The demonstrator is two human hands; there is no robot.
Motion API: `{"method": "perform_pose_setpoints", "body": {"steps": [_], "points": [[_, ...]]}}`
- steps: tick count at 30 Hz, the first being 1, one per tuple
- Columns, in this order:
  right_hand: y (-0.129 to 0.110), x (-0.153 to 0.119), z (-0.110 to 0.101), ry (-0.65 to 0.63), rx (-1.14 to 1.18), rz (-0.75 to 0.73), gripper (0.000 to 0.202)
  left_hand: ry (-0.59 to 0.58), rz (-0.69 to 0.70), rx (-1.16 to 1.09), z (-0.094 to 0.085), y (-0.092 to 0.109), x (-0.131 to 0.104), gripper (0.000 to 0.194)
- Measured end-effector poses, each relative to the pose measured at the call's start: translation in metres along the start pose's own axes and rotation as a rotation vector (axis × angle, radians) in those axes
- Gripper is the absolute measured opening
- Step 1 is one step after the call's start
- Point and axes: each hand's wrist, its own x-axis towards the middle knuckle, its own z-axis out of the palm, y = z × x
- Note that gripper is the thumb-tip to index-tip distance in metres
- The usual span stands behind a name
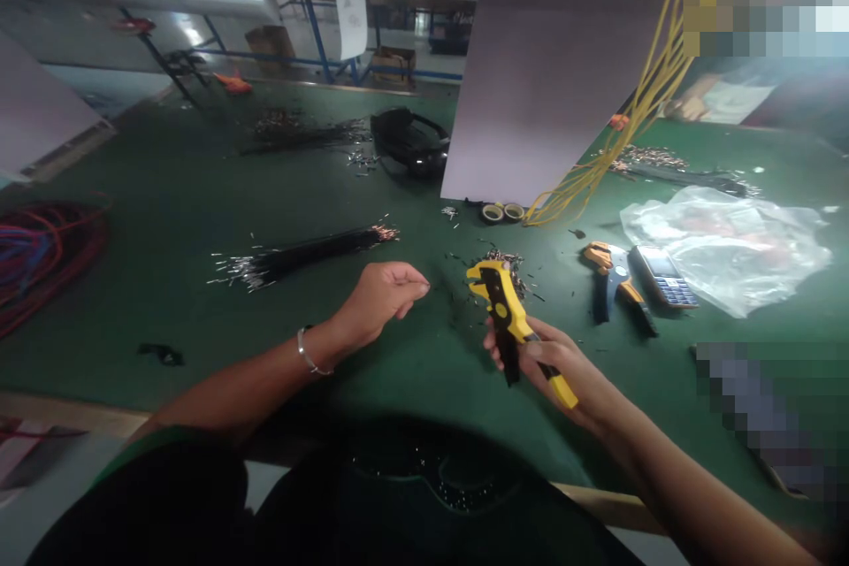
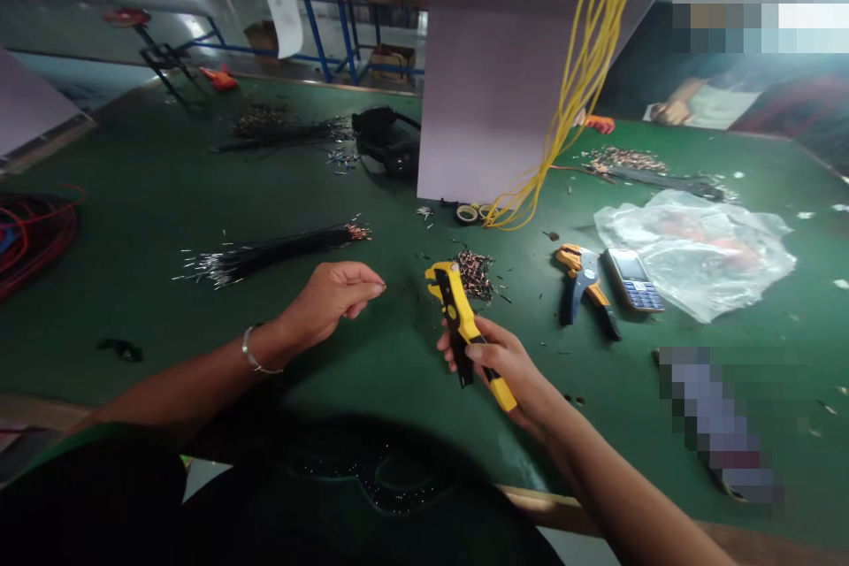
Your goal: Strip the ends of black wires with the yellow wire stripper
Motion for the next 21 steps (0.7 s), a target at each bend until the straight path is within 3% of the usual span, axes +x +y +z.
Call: {"method": "perform_pose_setpoints", "body": {"steps": [5, 13, 21], "points": [[0.001, 0.012, 0.007, -0.09, 0.219, 0.001, 0.046, -0.007, -0.023, -0.031, 0.001, 0.002, -0.001, 0.006], [0.003, 0.024, 0.013, -0.126, 0.233, -0.012, 0.052, -0.073, -0.024, -0.042, 0.007, -0.002, -0.007, 0.006], [0.006, 0.027, 0.016, -0.132, 0.196, -0.039, 0.053, -0.064, -0.062, -0.054, 0.01, 0.002, -0.008, 0.004]]}}
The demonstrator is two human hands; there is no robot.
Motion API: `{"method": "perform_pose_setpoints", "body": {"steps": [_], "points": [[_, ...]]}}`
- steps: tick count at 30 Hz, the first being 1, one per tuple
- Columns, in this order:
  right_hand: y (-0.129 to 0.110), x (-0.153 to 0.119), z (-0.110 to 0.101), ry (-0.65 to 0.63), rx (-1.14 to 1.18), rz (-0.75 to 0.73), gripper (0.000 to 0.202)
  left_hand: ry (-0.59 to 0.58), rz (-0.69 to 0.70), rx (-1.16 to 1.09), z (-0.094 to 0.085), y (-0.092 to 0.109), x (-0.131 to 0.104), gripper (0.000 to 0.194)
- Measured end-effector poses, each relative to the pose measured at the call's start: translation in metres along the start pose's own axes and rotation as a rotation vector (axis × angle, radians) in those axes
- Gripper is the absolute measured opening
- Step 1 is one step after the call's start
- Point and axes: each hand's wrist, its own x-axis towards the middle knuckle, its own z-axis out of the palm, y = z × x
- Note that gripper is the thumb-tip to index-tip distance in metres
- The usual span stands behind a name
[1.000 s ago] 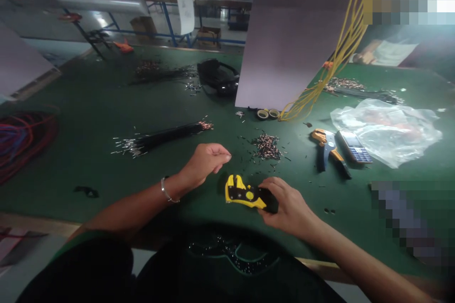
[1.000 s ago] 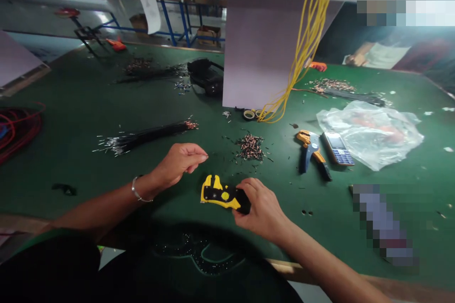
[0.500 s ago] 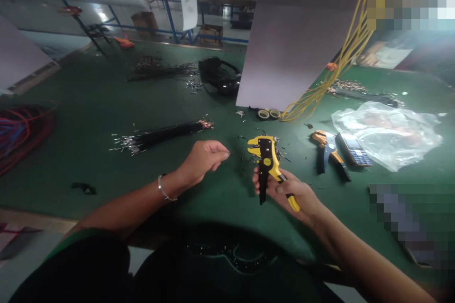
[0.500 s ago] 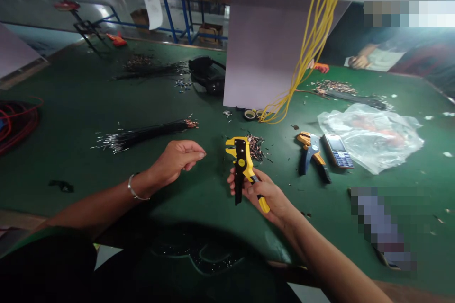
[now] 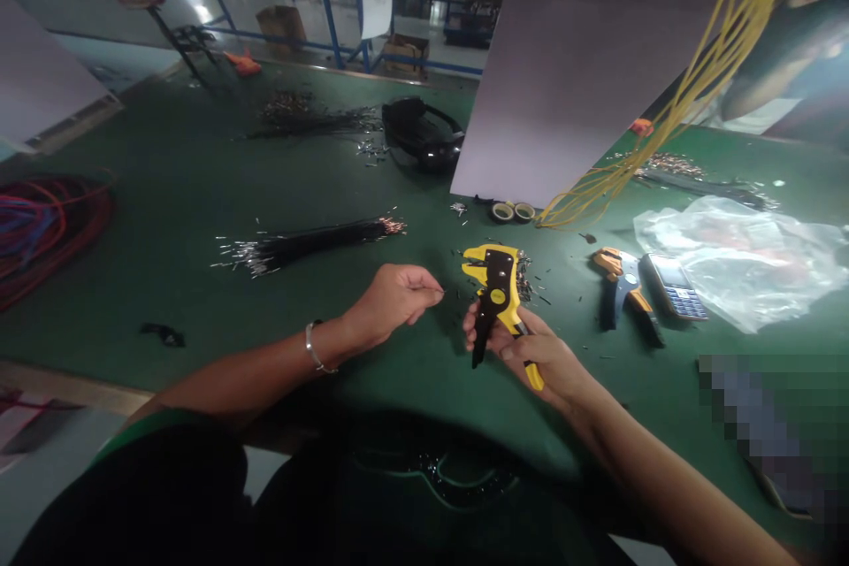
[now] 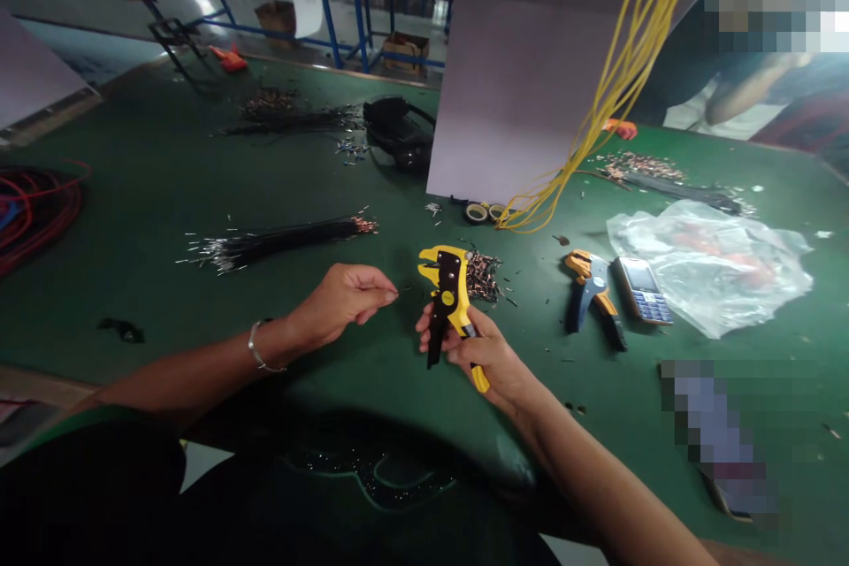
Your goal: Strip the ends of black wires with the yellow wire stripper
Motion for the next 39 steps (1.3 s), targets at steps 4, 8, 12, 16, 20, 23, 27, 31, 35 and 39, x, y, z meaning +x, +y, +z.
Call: {"method": "perform_pose_setpoints", "body": {"steps": [4, 8, 12, 16, 20, 23, 27, 31, 35, 39], "points": [[0.002, 0.002, 0.002, 0.004, -0.075, -0.026, 0.052, -0.014, 0.006, -0.012, 0.001, 0.0, 0.0, 0.004], [0.004, 0.006, 0.006, 0.021, -0.162, -0.035, 0.048, -0.017, -0.007, -0.005, 0.002, 0.0, -0.001, 0.005], [0.004, 0.01, 0.011, 0.04, -0.231, -0.047, 0.046, -0.008, -0.007, -0.002, 0.002, 0.001, -0.002, 0.005], [0.004, 0.014, 0.015, 0.032, -0.306, -0.059, 0.044, -0.014, -0.01, 0.021, 0.004, 0.002, -0.004, 0.006], [0.006, 0.016, 0.015, 0.027, -0.378, -0.091, 0.04, -0.029, -0.001, 0.05, 0.006, 0.004, -0.005, 0.009], [0.008, 0.017, 0.012, 0.04, -0.41, -0.115, 0.036, -0.045, -0.011, 0.041, 0.006, 0.004, -0.006, 0.007], [0.012, 0.017, 0.01, 0.063, -0.462, -0.155, 0.033, -0.061, -0.014, 0.015, 0.007, 0.003, -0.006, 0.006], [0.014, 0.015, 0.01, 0.085, -0.563, -0.21, 0.028, -0.07, -0.023, 0.015, 0.006, 0.004, -0.007, 0.006], [0.017, 0.014, 0.008, 0.105, -0.732, -0.284, 0.026, -0.09, -0.021, 0.037, 0.005, 0.005, -0.008, 0.005], [0.021, 0.012, 0.005, 0.169, -0.959, -0.408, 0.025, -0.105, -0.027, 0.037, 0.005, 0.005, -0.009, 0.004]]}}
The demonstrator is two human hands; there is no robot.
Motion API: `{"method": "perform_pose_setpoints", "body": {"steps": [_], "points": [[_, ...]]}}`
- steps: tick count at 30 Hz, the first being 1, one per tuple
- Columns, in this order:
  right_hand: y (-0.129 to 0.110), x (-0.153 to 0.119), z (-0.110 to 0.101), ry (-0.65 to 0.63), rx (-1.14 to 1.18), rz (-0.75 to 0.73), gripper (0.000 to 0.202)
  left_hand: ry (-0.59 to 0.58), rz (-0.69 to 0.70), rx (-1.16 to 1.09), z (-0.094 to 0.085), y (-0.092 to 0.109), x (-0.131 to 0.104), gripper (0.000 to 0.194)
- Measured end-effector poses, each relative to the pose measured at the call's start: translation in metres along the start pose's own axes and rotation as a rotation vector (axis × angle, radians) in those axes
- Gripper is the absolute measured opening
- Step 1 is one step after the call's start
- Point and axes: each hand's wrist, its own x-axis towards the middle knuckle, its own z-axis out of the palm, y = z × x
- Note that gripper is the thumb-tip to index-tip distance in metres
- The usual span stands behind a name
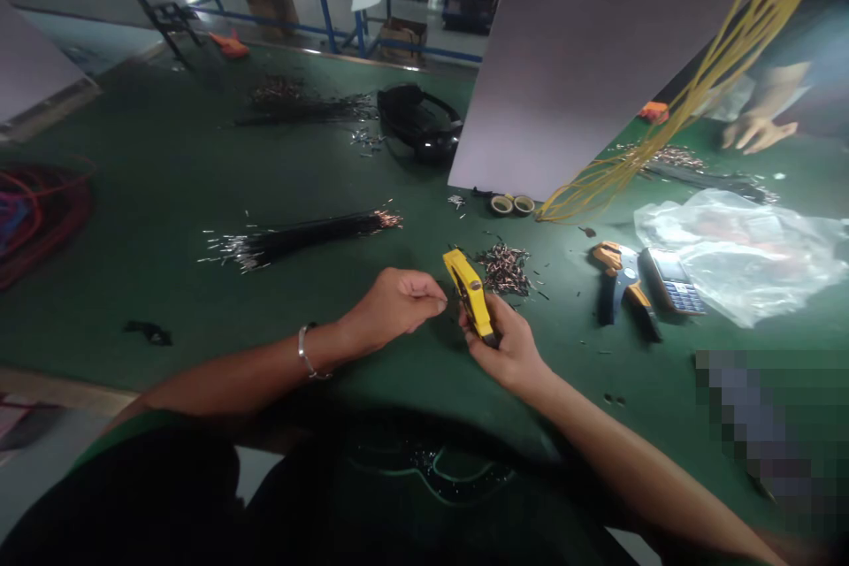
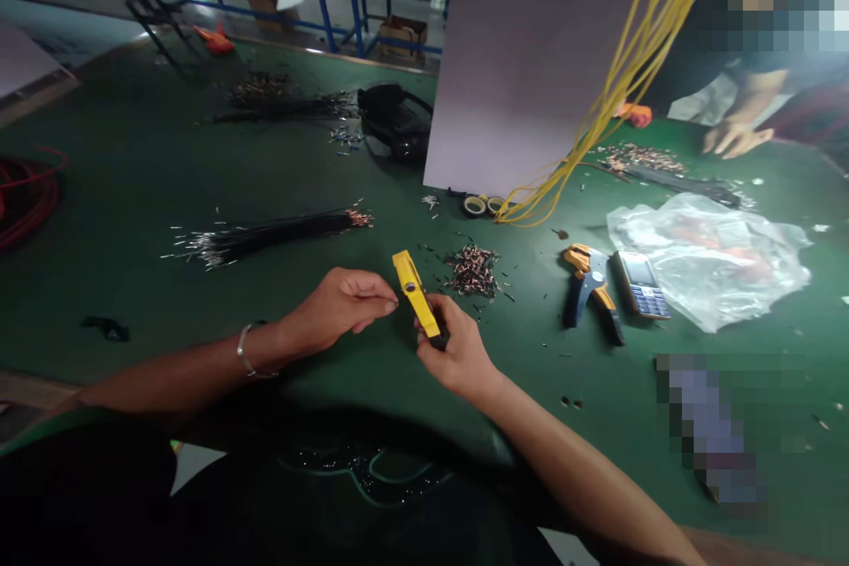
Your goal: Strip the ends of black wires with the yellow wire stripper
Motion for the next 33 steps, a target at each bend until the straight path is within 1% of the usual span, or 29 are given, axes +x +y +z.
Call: {"method": "perform_pose_setpoints", "body": {"steps": [3, 6, 10, 14, 18, 22, 25, 28, 30, 33], "points": [[0.002, -0.002, 0.0, 0.047, -0.17, -0.08, 0.029, -0.018, -0.009, -0.014, 0.001, 0.001, -0.001, 0.005], [0.003, -0.003, 0.0, 0.085, -0.313, -0.194, 0.038, -0.048, -0.005, -0.015, 0.0, 0.002, -0.001, 0.006], [0.006, -0.004, -0.001, 0.133, -0.416, -0.329, 0.044, -0.112, 0.047, 0.012, -0.002, -0.002, 0.0, 0.006], [0.011, -0.007, -0.001, 0.141, -0.466, -0.354, 0.048, -0.147, 0.055, 0.049, -0.005, -0.007, 0.001, 0.006], [0.016, -0.009, -0.001, 0.126, -0.458, -0.352, 0.051, -0.134, 0.051, 0.064, -0.006, -0.01, 0.003, 0.009], [0.019, -0.01, -0.002, 0.125, -0.446, -0.385, 0.052, -0.132, 0.059, 0.067, -0.007, -0.011, 0.003, 0.005], [0.019, -0.01, -0.001, 0.123, -0.444, -0.366, 0.051, -0.136, 0.074, 0.064, -0.006, -0.009, 0.002, 0.007], [0.016, -0.008, -0.001, 0.123, -0.408, -0.293, 0.046, -0.123, 0.063, 0.065, -0.005, -0.004, 0.001, 0.005], [0.012, -0.006, -0.001, 0.127, -0.351, -0.213, 0.041, -0.111, 0.036, 0.065, -0.004, -0.001, 0.001, 0.007], [0.003, -0.002, -0.004, 0.107, -0.212, -0.036, 0.03, -0.082, -0.002, 0.062, -0.003, 0.001, 0.001, 0.009]]}}
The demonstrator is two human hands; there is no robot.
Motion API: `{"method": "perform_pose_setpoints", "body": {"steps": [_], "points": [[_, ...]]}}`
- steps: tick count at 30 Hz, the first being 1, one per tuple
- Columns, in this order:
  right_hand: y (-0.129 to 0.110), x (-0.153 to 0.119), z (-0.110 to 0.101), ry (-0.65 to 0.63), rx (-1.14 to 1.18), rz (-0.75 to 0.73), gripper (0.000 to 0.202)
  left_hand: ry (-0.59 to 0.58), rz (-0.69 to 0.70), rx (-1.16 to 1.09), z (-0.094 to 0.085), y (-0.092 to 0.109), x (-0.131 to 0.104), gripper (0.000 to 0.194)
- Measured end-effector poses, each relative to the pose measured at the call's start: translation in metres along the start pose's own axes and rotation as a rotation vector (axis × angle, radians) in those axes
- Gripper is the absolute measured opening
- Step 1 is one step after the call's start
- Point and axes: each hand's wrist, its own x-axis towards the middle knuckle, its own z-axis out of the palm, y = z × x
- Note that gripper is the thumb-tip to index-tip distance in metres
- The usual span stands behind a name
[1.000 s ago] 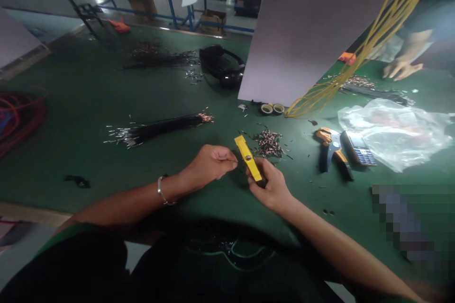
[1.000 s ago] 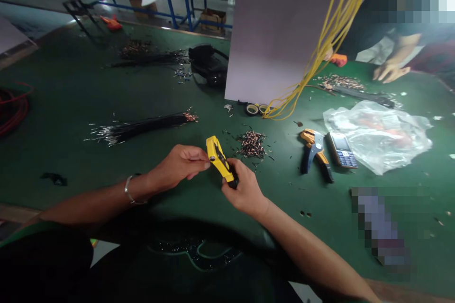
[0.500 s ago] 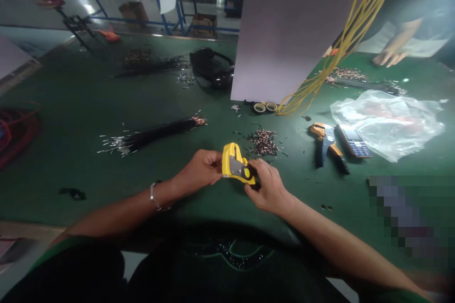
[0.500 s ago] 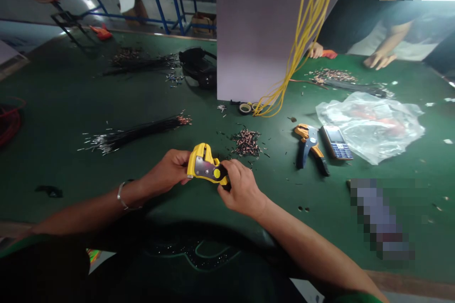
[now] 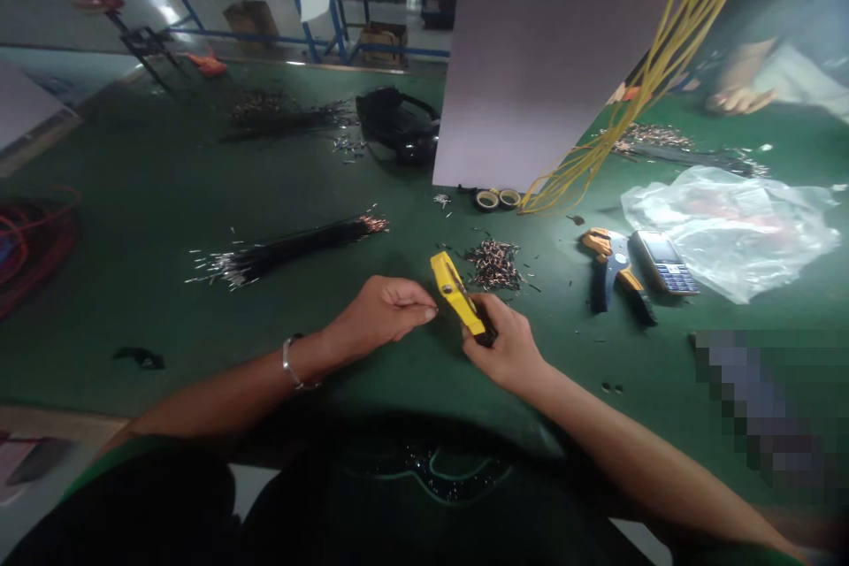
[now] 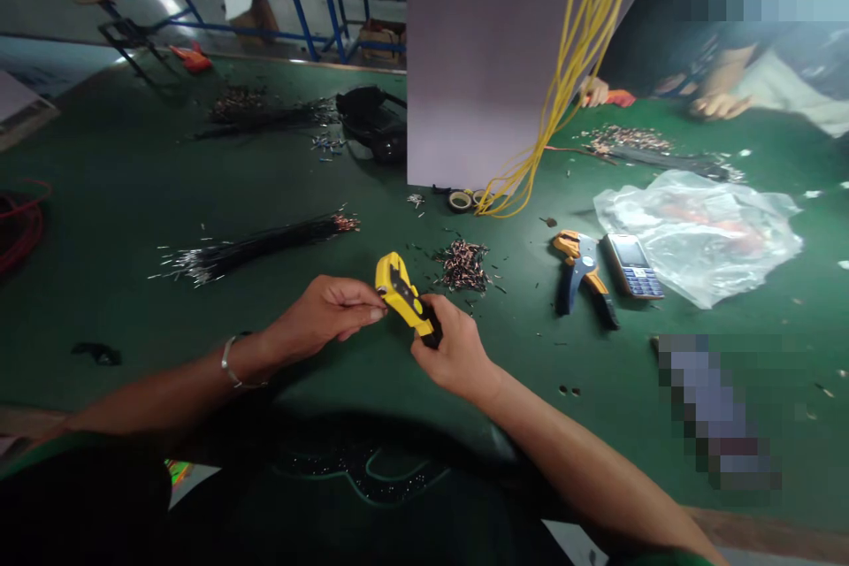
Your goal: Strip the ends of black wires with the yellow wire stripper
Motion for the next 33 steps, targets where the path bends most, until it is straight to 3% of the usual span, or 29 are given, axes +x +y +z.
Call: {"method": "perform_pose_setpoints", "body": {"steps": [3, 7, 11, 25, 33], "points": [[-0.0065, 0.0044, -0.0054, -0.082, 0.269, 0.14, 0.02, 0.035, -0.017, 0.0, -0.0004, -0.0015, 0.0013, 0.008], [-0.0097, 0.0087, -0.0097, -0.193, 0.672, 0.276, 0.028, 0.07, -0.029, -0.027, -0.0013, -0.0046, 0.004, 0.006], [-0.0091, 0.0103, -0.0101, -0.25, 0.837, 0.378, 0.034, 0.097, -0.05, -0.042, -0.0007, -0.0033, 0.0049, 0.005], [-0.0083, 0.0099, -0.0091, -0.306, 0.914, 0.385, 0.038, 0.103, -0.067, 0.002, 0.0017, -0.0005, 0.0032, 0.005], [-0.0111, 0.0099, -0.0081, -0.332, 0.775, 0.335, 0.036, 0.084, -0.047, 0.004, 0.0023, -0.0029, 0.0047, 0.006]]}}
